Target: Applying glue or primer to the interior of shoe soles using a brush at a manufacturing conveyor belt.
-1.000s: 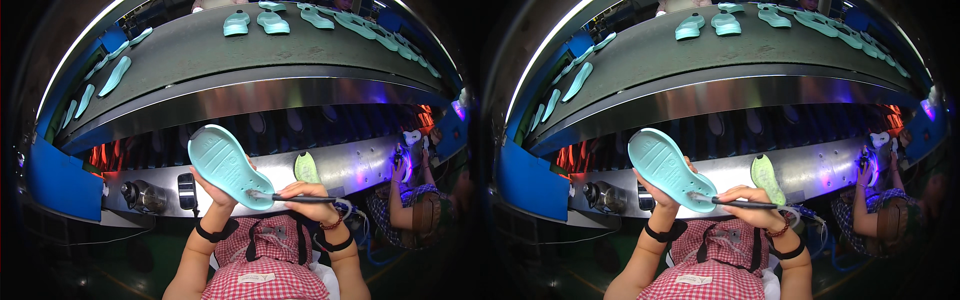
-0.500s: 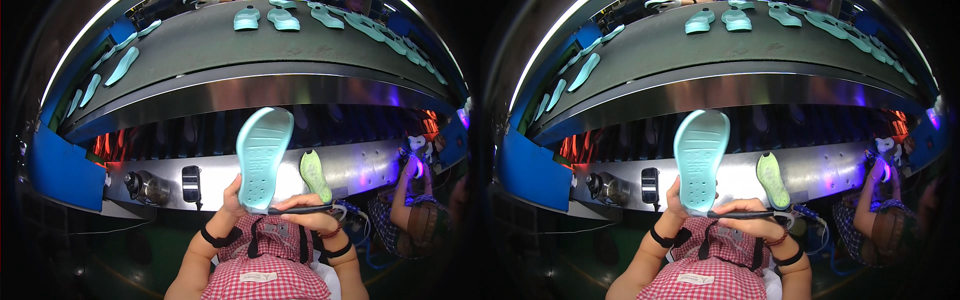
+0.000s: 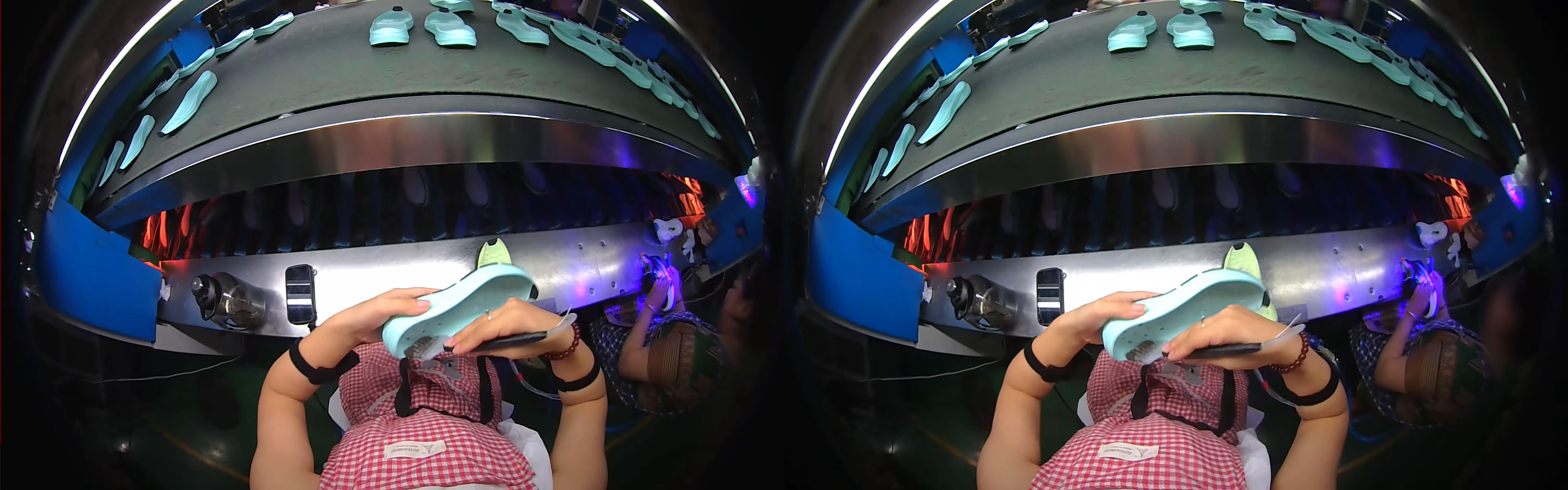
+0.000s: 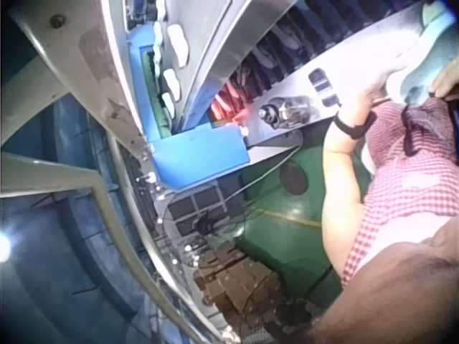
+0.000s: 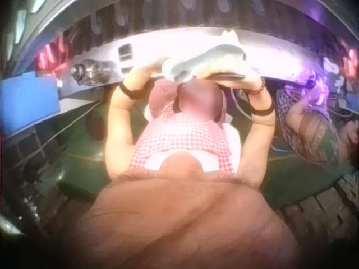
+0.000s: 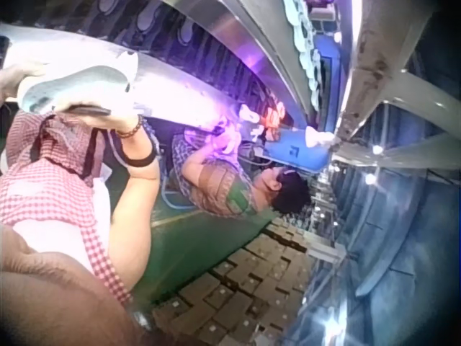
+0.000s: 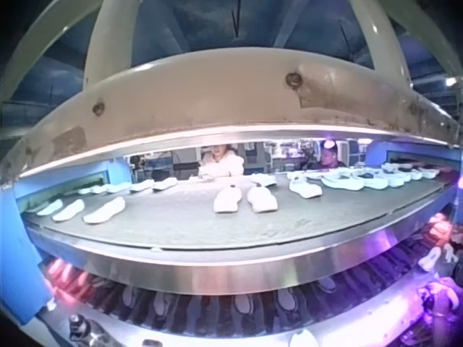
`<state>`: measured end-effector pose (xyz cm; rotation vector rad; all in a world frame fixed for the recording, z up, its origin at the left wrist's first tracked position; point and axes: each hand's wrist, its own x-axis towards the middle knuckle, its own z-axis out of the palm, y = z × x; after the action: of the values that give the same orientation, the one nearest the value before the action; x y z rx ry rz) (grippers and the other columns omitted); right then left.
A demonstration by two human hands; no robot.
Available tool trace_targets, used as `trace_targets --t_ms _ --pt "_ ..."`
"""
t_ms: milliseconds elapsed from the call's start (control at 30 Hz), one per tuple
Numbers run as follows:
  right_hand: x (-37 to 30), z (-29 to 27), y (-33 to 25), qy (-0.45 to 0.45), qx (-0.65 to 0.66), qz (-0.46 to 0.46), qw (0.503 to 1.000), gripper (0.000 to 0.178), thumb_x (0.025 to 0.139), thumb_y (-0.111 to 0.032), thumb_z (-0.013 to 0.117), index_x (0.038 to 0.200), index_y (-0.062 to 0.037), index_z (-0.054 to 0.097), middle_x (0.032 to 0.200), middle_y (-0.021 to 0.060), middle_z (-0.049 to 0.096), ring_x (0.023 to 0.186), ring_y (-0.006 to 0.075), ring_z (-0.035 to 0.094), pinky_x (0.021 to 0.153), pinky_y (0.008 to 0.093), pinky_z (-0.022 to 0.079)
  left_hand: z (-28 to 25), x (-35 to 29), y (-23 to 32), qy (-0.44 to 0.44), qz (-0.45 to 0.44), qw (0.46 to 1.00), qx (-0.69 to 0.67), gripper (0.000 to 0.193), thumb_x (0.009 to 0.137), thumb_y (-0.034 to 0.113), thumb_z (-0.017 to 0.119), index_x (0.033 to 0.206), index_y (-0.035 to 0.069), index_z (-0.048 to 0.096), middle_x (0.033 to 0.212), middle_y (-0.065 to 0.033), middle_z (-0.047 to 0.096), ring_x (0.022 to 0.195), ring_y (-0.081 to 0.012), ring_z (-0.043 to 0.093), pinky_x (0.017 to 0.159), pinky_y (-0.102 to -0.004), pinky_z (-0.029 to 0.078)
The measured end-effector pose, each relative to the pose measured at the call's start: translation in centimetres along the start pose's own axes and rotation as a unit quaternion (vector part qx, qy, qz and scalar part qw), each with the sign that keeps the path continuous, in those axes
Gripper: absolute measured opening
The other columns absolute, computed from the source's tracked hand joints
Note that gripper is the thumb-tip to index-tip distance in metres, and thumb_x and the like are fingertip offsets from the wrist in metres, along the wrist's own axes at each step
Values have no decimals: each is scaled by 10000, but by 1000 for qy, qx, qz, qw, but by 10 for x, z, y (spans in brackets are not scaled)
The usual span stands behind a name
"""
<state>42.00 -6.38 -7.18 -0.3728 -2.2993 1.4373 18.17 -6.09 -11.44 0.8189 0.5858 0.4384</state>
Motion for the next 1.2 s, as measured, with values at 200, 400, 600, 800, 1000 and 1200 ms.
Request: trace_targets --t_ms 200,400,600,800,1000,1200 --pt "-9 -4 1 73 -19 23 997 229 699 26 654 923 -17 638 965 130 634 932 241 608 810 309 487 -16 -10 -15 54 -18 997 -48 558 838 340 463 1233 -49 404 1147 -193 516 1002 -250 545 848 -351 446" --pt "-20 3 -2 94 -10 20 995 202 726 18 633 924 -20 631 983 132 628 942 239 604 823 304 476 -29 -25 -21 50 63 996 -46 574 840 394 434 1206 -48 434 1104 -203 540 942 -246 573 778 -339 485" --pt "-36 9 9 108 -12 28 994 220 710 54 637 923 -2 632 977 137 629 942 229 605 828 297 477 34 -45 22 220 149 964 33 550 811 360 454 1160 -65 478 1074 -207 555 889 -252 591 782 -342 474" --pt "-34 23 19 229 12 43 972 216 712 33 649 923 -6 635 968 136 631 936 238 605 831 307 479 -19 -49 -4 119 164 978 -49 507 801 334 458 1089 -77 529 1007 -178 596 861 -220 587 776 -284 442" --pt "-35 19 3 236 57 95 965 206 704 54 656 905 12 637 957 144 634 869 214 625 771 280 499 -14 -52 -14 175 138 971 -89 462 775 314 497 1035 -63 558 967 -169 607 845 -232 588 754 -298 454" --pt "-43 28 21 146 34 3 989 213 731 12 649 943 12 627 963 144 633 920 210 609 809 289 480 -17 -58 -5 270 168 946 -61 381 831 362 505 950 10 585 1016 -124 590 923 -208 566 806 -277 451"
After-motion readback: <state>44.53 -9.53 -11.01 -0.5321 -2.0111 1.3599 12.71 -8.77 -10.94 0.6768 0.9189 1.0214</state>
